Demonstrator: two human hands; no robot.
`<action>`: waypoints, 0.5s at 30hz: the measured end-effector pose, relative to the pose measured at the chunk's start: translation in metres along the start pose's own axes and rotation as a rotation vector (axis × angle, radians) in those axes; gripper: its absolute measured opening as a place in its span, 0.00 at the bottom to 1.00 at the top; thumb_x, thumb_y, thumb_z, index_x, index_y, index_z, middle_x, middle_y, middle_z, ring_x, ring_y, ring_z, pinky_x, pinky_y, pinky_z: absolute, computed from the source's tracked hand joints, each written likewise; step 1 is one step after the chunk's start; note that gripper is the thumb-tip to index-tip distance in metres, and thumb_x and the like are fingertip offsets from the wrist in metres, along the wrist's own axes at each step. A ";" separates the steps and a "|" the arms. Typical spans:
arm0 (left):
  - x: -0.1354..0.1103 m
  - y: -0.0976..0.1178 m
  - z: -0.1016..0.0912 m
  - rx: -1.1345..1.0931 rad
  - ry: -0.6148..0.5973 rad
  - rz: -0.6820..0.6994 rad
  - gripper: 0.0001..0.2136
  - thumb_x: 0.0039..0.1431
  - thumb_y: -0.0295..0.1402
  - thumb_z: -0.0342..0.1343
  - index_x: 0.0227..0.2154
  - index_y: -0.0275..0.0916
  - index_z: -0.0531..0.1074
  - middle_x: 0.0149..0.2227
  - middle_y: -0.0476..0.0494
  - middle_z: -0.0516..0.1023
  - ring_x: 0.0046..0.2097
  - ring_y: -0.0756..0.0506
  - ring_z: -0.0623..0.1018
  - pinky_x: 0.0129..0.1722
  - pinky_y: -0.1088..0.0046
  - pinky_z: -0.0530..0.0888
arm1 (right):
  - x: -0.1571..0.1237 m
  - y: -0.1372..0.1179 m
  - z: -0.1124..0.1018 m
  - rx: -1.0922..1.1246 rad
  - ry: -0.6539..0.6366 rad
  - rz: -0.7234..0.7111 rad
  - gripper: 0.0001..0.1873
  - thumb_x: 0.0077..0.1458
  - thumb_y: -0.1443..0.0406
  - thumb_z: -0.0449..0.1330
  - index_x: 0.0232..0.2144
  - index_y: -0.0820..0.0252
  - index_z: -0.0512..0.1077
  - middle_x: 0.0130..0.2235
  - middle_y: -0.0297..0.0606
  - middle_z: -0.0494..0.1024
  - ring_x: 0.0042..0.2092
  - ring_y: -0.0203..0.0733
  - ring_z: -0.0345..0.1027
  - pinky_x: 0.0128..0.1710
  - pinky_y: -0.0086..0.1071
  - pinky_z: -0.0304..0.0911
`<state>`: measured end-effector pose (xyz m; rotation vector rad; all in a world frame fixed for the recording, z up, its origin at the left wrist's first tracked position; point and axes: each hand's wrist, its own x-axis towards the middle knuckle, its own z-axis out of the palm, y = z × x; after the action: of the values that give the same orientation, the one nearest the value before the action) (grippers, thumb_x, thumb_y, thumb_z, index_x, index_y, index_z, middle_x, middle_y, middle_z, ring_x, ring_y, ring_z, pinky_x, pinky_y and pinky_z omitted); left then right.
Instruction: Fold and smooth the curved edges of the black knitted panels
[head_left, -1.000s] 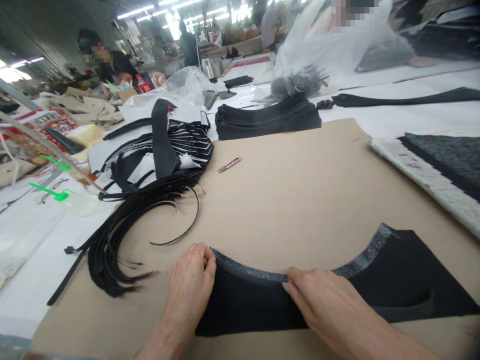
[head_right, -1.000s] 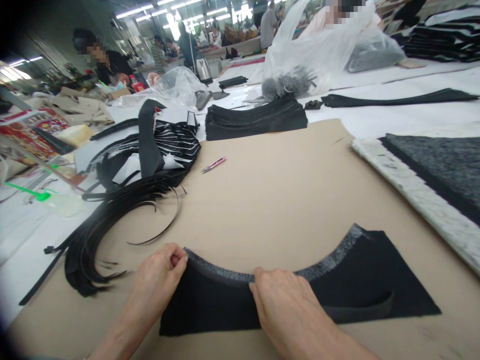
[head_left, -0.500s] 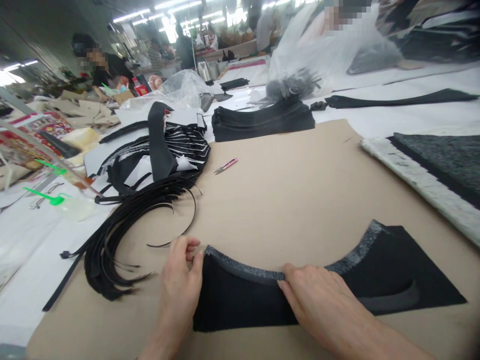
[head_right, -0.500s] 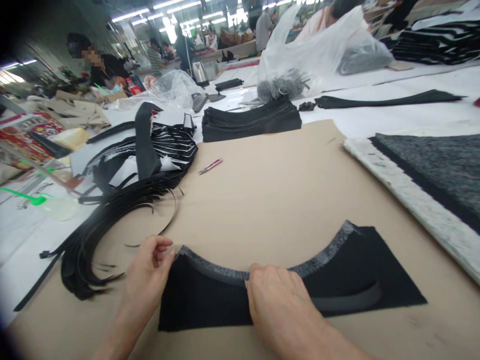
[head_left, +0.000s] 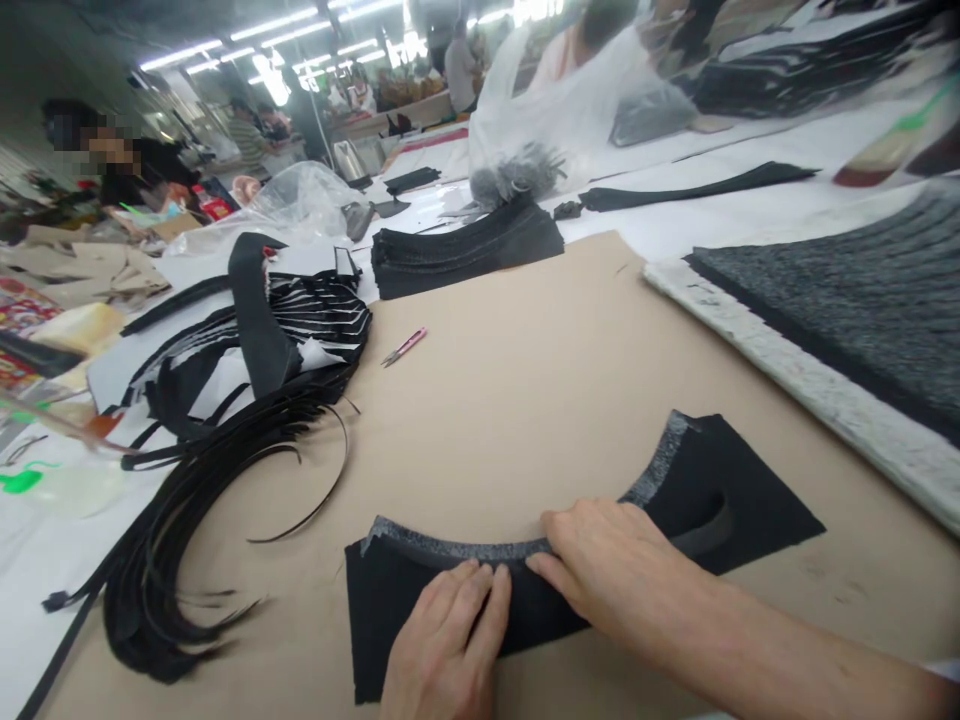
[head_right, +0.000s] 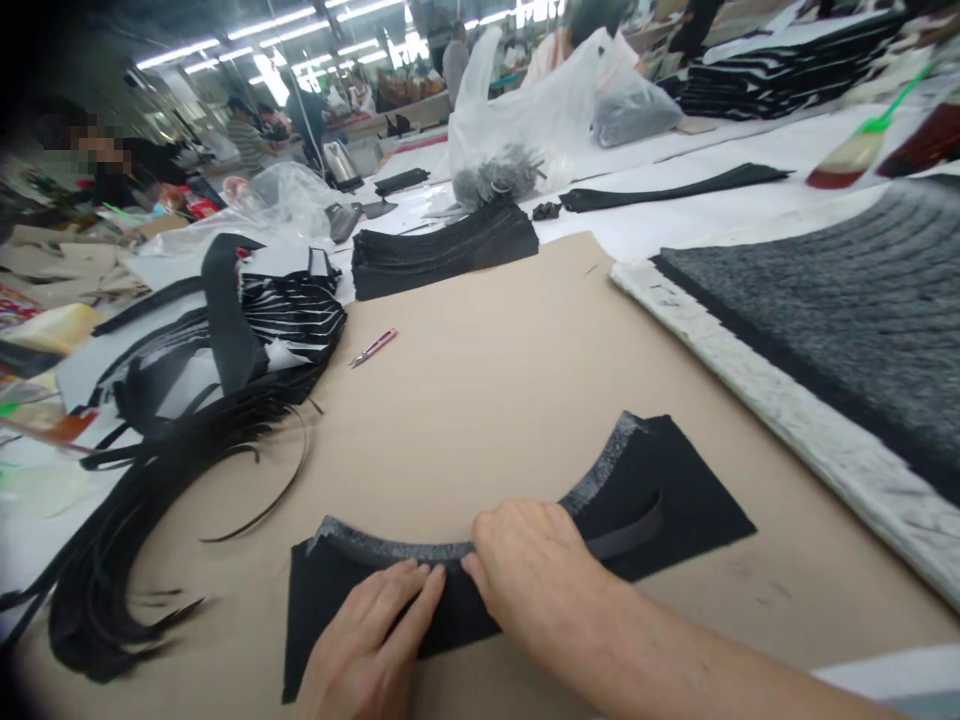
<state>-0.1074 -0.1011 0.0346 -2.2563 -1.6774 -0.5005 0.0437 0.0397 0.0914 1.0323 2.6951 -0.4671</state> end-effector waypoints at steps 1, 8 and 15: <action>-0.001 0.000 0.001 0.014 -0.002 -0.002 0.19 0.62 0.22 0.41 0.49 0.36 0.73 0.43 0.43 0.79 0.47 0.46 0.76 0.46 0.72 0.73 | -0.001 0.009 -0.003 0.000 -0.021 0.009 0.11 0.58 0.62 0.58 0.28 0.61 0.74 0.27 0.43 0.76 0.33 0.47 0.74 0.32 0.32 0.60; -0.007 0.003 0.009 0.064 -0.015 -0.021 0.22 0.60 0.20 0.45 0.52 0.44 0.72 0.42 0.46 0.78 0.47 0.48 0.76 0.47 0.74 0.71 | -0.010 0.056 -0.020 0.098 -0.117 -0.036 0.09 0.56 0.62 0.59 0.26 0.58 0.75 0.26 0.38 0.77 0.30 0.45 0.72 0.27 0.30 0.54; -0.004 0.009 0.011 0.075 -0.020 -0.090 0.23 0.60 0.21 0.44 0.52 0.49 0.72 0.41 0.46 0.78 0.46 0.48 0.76 0.47 0.72 0.68 | -0.008 0.054 -0.016 0.059 -0.111 -0.033 0.10 0.55 0.65 0.56 0.26 0.60 0.77 0.27 0.42 0.78 0.31 0.48 0.74 0.27 0.31 0.56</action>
<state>-0.0989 -0.1028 0.0227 -2.1483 -1.7834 -0.4286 0.0846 0.0782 0.0974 0.9487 2.6181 -0.5949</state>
